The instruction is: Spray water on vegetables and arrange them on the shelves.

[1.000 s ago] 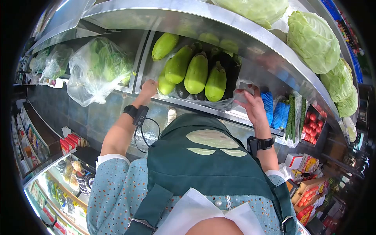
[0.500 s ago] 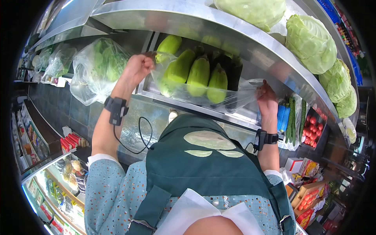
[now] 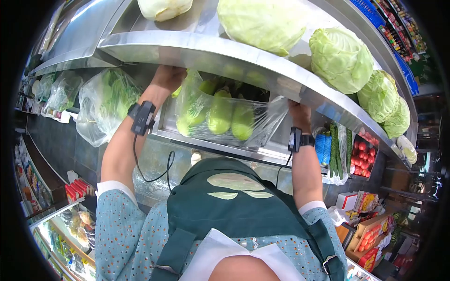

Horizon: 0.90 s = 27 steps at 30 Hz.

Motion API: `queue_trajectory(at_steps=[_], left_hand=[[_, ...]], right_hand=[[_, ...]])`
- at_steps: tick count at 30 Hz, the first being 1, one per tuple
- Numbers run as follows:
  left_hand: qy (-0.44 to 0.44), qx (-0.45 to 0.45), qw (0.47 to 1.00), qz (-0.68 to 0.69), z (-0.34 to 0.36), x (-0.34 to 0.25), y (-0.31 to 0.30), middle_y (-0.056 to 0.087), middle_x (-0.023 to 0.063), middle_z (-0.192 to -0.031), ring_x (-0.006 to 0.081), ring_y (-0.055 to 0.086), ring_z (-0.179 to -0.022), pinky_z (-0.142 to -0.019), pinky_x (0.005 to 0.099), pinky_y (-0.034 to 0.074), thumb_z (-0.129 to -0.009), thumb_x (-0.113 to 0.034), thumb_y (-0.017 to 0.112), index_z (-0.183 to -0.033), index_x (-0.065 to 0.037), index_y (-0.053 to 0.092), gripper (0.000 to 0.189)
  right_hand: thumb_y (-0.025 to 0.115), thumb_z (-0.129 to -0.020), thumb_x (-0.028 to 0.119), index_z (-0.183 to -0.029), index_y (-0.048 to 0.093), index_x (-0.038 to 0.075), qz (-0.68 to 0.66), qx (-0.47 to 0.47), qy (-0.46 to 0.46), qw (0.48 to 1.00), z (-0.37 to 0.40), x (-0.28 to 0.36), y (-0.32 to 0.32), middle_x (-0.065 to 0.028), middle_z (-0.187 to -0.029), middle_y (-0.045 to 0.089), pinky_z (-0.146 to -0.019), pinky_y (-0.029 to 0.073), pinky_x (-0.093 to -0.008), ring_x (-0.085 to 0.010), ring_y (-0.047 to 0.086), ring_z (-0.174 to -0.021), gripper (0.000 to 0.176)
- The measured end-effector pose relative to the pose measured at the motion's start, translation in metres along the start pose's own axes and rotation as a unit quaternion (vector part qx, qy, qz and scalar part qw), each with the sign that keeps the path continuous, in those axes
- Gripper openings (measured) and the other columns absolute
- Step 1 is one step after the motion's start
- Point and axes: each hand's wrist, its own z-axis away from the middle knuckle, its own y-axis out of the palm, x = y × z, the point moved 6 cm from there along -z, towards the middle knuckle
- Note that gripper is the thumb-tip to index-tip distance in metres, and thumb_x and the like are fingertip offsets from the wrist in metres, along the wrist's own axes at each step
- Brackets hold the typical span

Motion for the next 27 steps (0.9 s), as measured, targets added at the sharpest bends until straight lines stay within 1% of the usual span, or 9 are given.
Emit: queue_trajectory(at_steps=[4, 7, 10, 13, 16, 20, 22, 25, 27], left_hand=[[-0.004, -0.056, 0.998, 0.015, 0.037, -0.009, -0.008, 0.040, -0.0055, -0.067, 0.0058, 0.030, -0.048, -0.044, 0.0193, 0.025, -0.098, -0.016, 0.047, -0.084, -0.012, 0.052, 0.015], [0.012, -0.014, 1.000, -0.017, 0.082, -0.013, -0.003, 0.038, -0.0058, -0.064, 0.0034, 0.030, -0.047, -0.042, 0.0188, 0.023, -0.097, -0.014, 0.048, -0.113, 0.000, 0.055, 0.022], [0.023, 0.011, 0.996, -0.088, 0.154, -0.020, 0.037, 0.035, -0.0067, -0.061, 0.0026, 0.029, -0.044, -0.042, 0.0188, 0.024, -0.098, -0.012, 0.048, -0.097, -0.004, 0.054, 0.010], [0.070, 0.102, 0.990, -0.073, 0.204, -0.029, 0.040, 0.037, -0.0054, -0.064, 0.0029, 0.031, -0.045, -0.044, 0.0188, 0.026, -0.096, -0.006, 0.047, -0.110, -0.002, 0.051, 0.015], [0.174, -0.016, 0.985, -0.002, 0.192, -0.041, 0.030, 0.039, -0.0040, -0.070, 0.0032, 0.032, -0.047, -0.046, 0.0187, 0.027, -0.094, -0.002, 0.049, -0.117, 0.001, 0.046, 0.023], [0.128, 0.211, 0.969, -0.027, 0.199, -0.055, 0.104, 0.042, -0.0019, -0.076, 0.0034, 0.032, -0.048, -0.048, 0.0193, 0.029, -0.090, 0.003, 0.053, -0.121, 0.006, 0.040, 0.034], [0.133, 0.237, 0.962, -0.013, 0.217, -0.070, 0.125, 0.042, -0.0014, -0.076, 0.0027, 0.032, -0.049, -0.047, 0.0194, 0.027, -0.090, 0.005, 0.052, -0.125, 0.007, 0.038, 0.038], [0.228, 0.216, 0.949, -0.022, 0.229, -0.095, 0.140, 0.040, -0.0042, -0.072, 0.0017, 0.031, -0.049, -0.044, 0.0180, 0.022, -0.092, -0.001, 0.053, -0.128, 0.010, 0.038, 0.041], [0.209, 0.261, 0.942, -0.033, 0.227, -0.090, 0.155, 0.040, -0.0039, -0.073, 0.0019, 0.029, -0.050, -0.044, 0.0181, 0.023, -0.092, -0.002, 0.053, -0.129, 0.011, 0.037, 0.042]], right_hand=[[0.049, -0.098, 0.026, -0.110, 0.060, 0.008, -0.024, 0.048, 0.009, 0.998, 0.051, 0.022, 0.050, 0.0017, -0.072, 0.052, -0.050, 0.035, -0.0222, -0.0080, 0.045, -0.060, 0.025], [0.047, -0.097, 0.017, -0.115, 0.057, -0.001, 0.024, -0.131, 0.027, 0.991, 0.109, 0.039, 0.083, 0.0034, -0.057, 0.032, -0.045, 0.023, -0.0227, -0.0072, 0.029, -0.048, 0.027], [0.048, -0.097, 0.018, -0.121, 0.052, -0.008, 0.187, -0.025, 0.009, 0.982, 0.166, 0.056, 0.117, 0.0039, -0.052, 0.033, -0.044, 0.024, -0.0223, -0.0063, 0.030, -0.046, 0.035], [0.050, -0.097, 0.020, -0.127, 0.047, -0.011, 0.275, 0.118, -0.020, 0.954, 0.205, 0.071, 0.138, 0.0040, -0.048, 0.036, -0.044, 0.025, -0.0219, -0.0061, 0.030, -0.042, 0.043], [0.052, -0.096, 0.023, -0.131, 0.044, -0.012, 0.207, -0.002, 0.052, 0.977, 0.198, 0.055, 0.155, 0.0045, -0.045, 0.037, -0.043, 0.026, -0.0223, -0.0058, 0.030, -0.039, 0.050], [0.053, -0.096, 0.026, -0.131, 0.039, -0.017, 0.246, 0.040, -0.063, 0.966, 0.193, 0.086, 0.202, 0.0060, -0.044, 0.036, -0.043, 0.027, -0.0221, -0.0049, 0.028, -0.037, 0.058], [0.051, -0.098, 0.025, -0.131, 0.038, -0.019, 0.220, 0.159, -0.126, 0.954, 0.207, 0.105, 0.242, 0.0059, -0.043, 0.038, -0.043, 0.025, -0.0226, -0.0036, 0.027, -0.037, 0.056], [0.052, -0.098, 0.024, -0.133, 0.034, -0.019, 0.275, 0.002, -0.179, 0.945, 0.196, 0.122, 0.252, 0.0045, -0.044, 0.042, -0.043, 0.022, -0.0214, -0.0029, 0.028, -0.038, 0.059], [0.051, -0.098, 0.023, -0.133, 0.034, -0.018, 0.306, 0.067, -0.198, 0.929, 0.204, 0.127, 0.267, 0.0051, -0.044, 0.040, -0.044, 0.022, -0.0212, -0.0032, 0.028, -0.039, 0.056]])
